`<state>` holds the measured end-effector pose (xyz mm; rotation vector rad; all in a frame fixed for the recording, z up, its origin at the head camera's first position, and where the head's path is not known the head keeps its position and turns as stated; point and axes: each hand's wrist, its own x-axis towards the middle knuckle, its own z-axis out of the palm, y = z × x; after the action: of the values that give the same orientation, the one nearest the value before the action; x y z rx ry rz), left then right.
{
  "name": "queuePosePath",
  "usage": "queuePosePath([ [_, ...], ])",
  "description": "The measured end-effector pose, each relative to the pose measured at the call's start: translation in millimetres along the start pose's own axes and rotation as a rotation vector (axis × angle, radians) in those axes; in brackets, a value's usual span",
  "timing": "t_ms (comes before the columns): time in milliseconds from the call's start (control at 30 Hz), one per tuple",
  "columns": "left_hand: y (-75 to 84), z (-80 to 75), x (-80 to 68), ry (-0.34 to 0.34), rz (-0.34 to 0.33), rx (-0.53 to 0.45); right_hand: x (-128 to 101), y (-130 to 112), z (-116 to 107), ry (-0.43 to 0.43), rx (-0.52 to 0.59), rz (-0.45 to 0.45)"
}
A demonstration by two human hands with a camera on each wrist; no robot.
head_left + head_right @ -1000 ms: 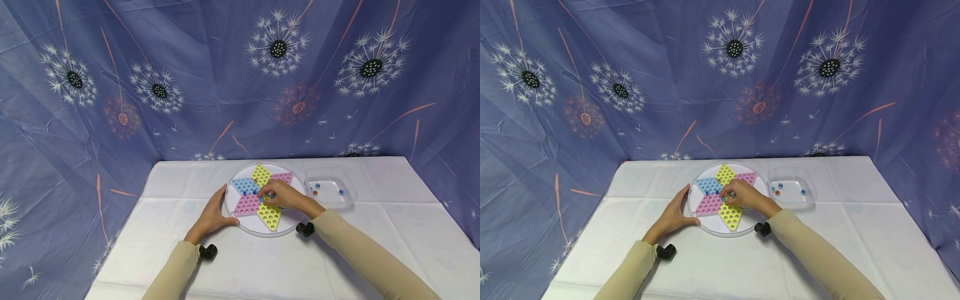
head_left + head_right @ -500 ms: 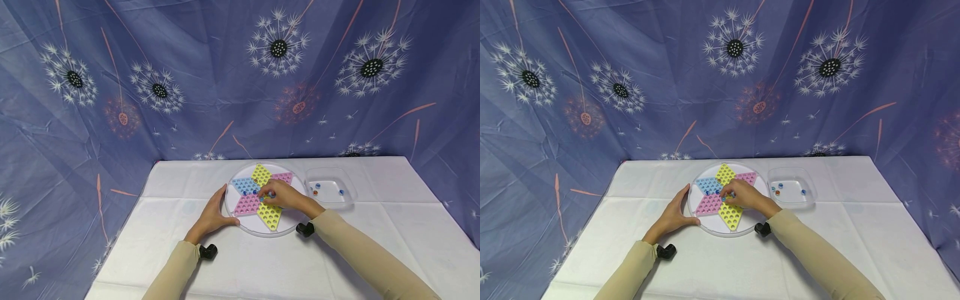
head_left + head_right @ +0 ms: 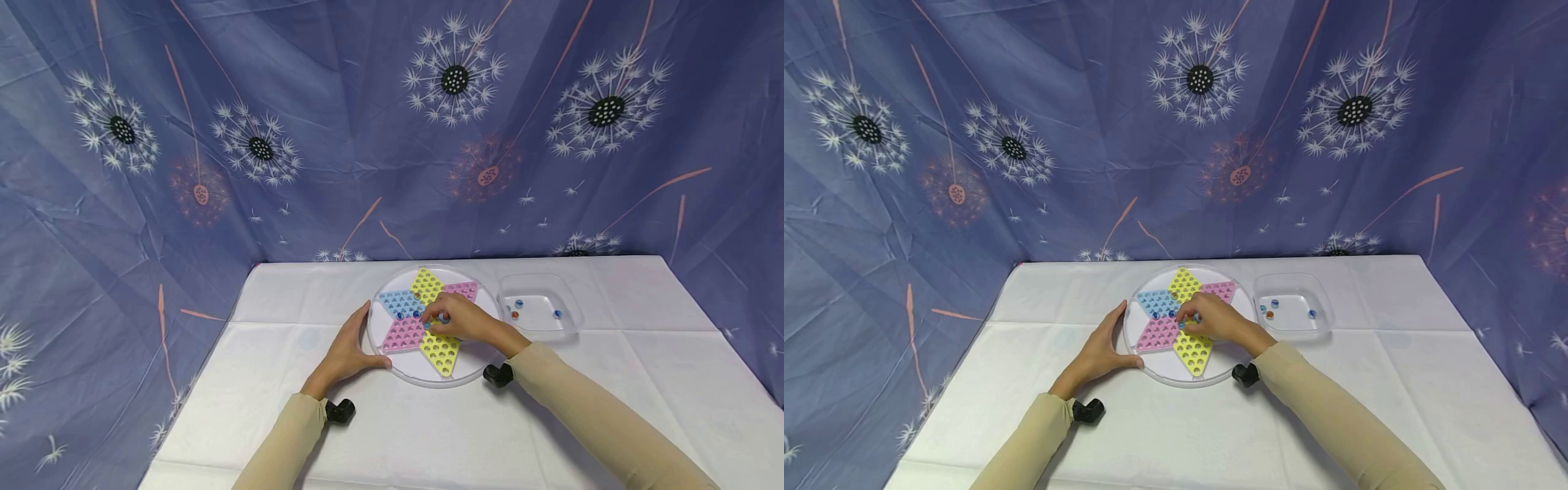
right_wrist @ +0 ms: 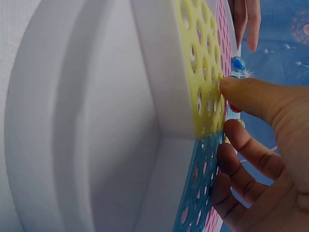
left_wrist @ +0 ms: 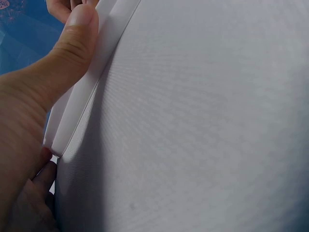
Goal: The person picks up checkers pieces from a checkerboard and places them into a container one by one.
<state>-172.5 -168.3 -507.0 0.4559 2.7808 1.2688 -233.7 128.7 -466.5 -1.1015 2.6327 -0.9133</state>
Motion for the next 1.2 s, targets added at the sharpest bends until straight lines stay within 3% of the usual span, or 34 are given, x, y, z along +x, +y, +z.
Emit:
queuePosePath([
  [600,1.3,-0.4,-1.2,-0.007,-0.004,-0.01,-1.0,-3.6,-11.3,-0.041,0.069,0.003],
  [1200,0.4,-0.5,-0.1,-0.005,0.007,0.009,3.5,-13.5,-41.7,0.035,0.0,-0.063],
])
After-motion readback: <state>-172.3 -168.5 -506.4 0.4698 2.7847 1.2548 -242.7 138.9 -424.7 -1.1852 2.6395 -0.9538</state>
